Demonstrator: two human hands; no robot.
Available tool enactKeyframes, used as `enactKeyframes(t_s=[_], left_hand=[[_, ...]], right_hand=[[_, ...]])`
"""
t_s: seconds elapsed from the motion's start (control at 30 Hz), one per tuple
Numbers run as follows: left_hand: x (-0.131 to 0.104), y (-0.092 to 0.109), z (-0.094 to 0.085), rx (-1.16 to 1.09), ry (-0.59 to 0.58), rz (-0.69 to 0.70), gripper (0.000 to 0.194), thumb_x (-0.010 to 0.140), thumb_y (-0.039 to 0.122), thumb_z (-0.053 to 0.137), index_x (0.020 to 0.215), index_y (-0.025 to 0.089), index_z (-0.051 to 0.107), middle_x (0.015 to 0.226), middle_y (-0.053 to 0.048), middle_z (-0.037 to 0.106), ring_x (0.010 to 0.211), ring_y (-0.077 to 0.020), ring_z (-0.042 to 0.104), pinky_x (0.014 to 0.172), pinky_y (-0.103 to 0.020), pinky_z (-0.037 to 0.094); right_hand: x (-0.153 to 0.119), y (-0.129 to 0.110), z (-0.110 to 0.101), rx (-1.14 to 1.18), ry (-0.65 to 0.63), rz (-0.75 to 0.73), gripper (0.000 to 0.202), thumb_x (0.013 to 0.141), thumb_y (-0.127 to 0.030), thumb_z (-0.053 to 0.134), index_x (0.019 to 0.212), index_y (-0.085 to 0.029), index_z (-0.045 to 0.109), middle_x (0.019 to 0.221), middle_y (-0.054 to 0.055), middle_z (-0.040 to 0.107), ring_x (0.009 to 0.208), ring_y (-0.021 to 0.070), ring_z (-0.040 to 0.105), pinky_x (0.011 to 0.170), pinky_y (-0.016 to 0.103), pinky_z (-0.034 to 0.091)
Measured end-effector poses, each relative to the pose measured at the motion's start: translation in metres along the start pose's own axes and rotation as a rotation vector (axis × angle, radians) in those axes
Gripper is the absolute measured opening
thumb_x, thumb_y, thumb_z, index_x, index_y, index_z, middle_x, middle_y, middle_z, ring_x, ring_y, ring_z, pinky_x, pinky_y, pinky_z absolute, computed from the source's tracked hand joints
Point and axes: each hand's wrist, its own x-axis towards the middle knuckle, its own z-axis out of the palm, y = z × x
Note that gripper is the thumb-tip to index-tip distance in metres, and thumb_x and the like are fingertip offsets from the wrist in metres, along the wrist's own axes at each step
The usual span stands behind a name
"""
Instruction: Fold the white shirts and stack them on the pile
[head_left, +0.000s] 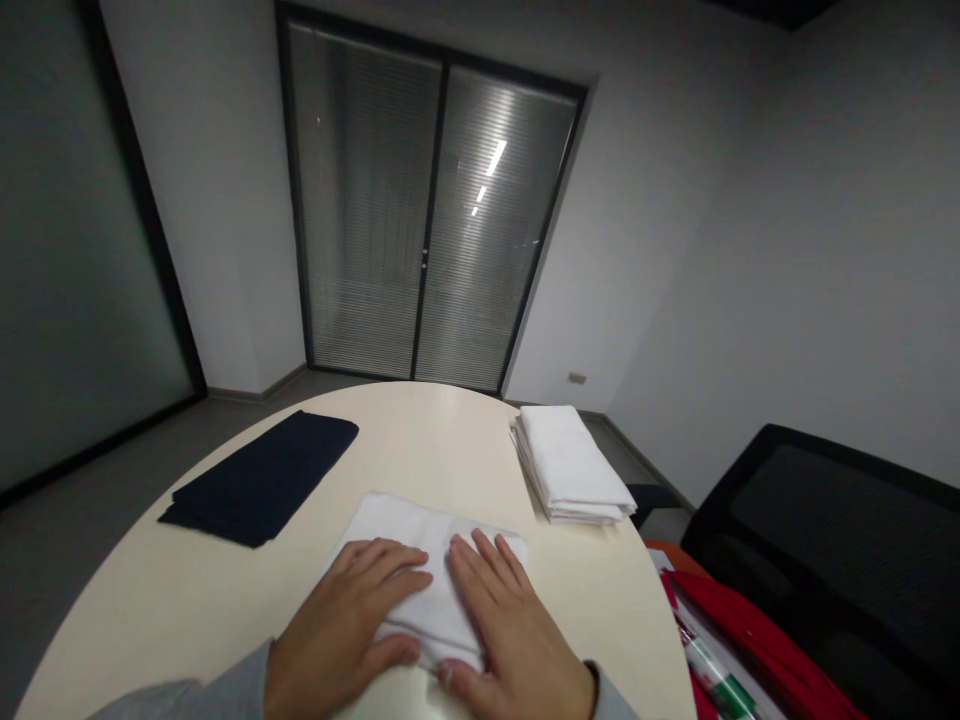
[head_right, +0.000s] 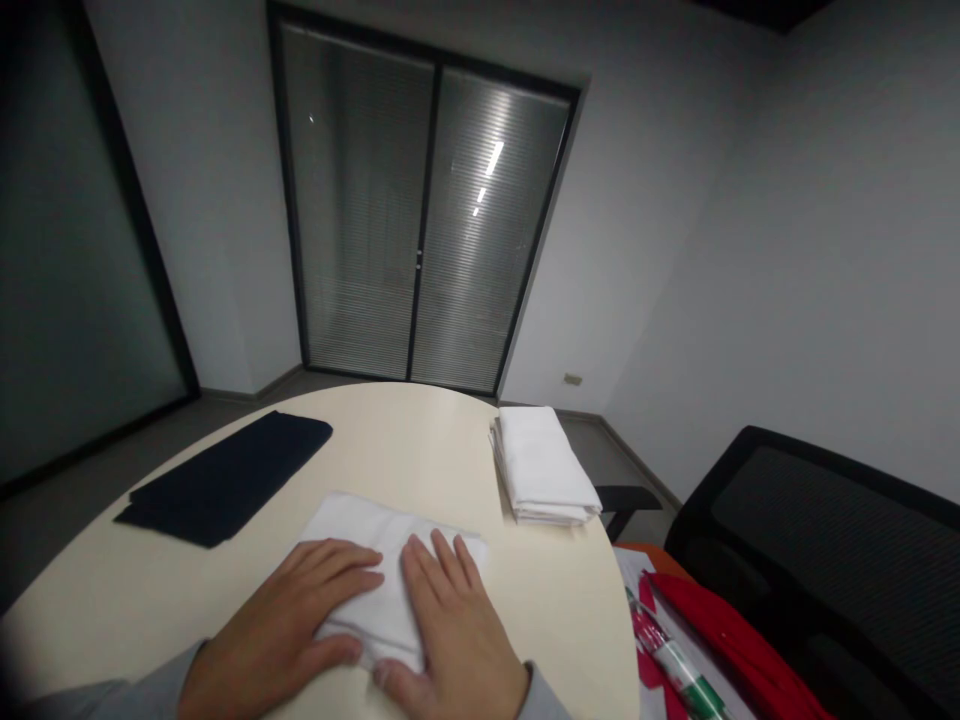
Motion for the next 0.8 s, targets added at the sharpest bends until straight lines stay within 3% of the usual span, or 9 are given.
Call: enactKeyframes(t_s=[0.17, 0.3, 0.43, 0.63, 0.8], left_hand=[[0.008, 0.004, -0.005, -0.156, -0.015, -0.150, 0.031, 0.084, 0.019, 0.077, 0.113, 0.026, 0.068, 0.121, -0.001, 0.068, 0.115, -0.0245, 0.060, 0.100, -0.041, 0.049], [0.004, 0.002, -0.002, -0.228, -0.007, -0.111, 0.028, 0.088, 0.014, 0.070, 0.113, 0.026, 0.064, 0.119, 0.000, 0.066, 0.116, -0.0229, 0.058, 0.107, -0.040, 0.044], [0.000, -0.005, 0.001, -0.183, 0.018, -0.031, 0.024, 0.095, 0.020, 0.066, 0.118, 0.026, 0.063, 0.119, -0.001, 0.067, 0.114, -0.0223, 0.060, 0.110, -0.041, 0.043], [-0.002, -0.010, 0.006, -0.054, 0.064, 0.087, 0.024, 0.102, 0.024, 0.059, 0.126, 0.024, 0.060, 0.120, -0.005, 0.066, 0.111, -0.0243, 0.059, 0.102, -0.043, 0.045], [-0.002, -0.007, 0.005, 0.071, 0.067, 0.121, 0.021, 0.104, 0.019, 0.053, 0.121, 0.025, 0.064, 0.113, -0.005, 0.067, 0.103, -0.0252, 0.059, 0.091, -0.042, 0.046]], right_hand=[[-0.002, -0.004, 0.005, -0.013, -0.033, -0.005, 0.087, 0.093, -0.052, 0.066, 0.166, -0.022, 0.029, 0.173, 0.008, 0.022, 0.161, 0.0333, 0.014, 0.132, 0.057, 0.007], [-0.005, -0.009, -0.001, 0.019, 0.006, 0.004, 0.078, 0.093, -0.054, 0.066, 0.161, -0.024, 0.040, 0.169, 0.007, 0.037, 0.158, 0.0311, 0.026, 0.132, 0.055, 0.007], [-0.004, -0.015, -0.003, 0.063, 0.121, 0.045, 0.060, 0.092, -0.040, 0.069, 0.148, -0.025, 0.054, 0.155, 0.006, 0.055, 0.146, 0.0277, 0.043, 0.130, 0.052, 0.015], [-0.001, -0.020, 0.004, 0.085, 0.257, 0.005, 0.037, 0.089, -0.019, 0.071, 0.125, -0.023, 0.064, 0.123, 0.006, 0.069, 0.116, 0.0256, 0.057, 0.107, 0.047, 0.039], [-0.002, -0.020, 0.013, 0.080, 0.304, 0.046, 0.022, 0.093, -0.017, 0.068, 0.114, -0.023, 0.065, 0.111, 0.004, 0.068, 0.102, 0.0253, 0.054, 0.090, 0.042, 0.039]])
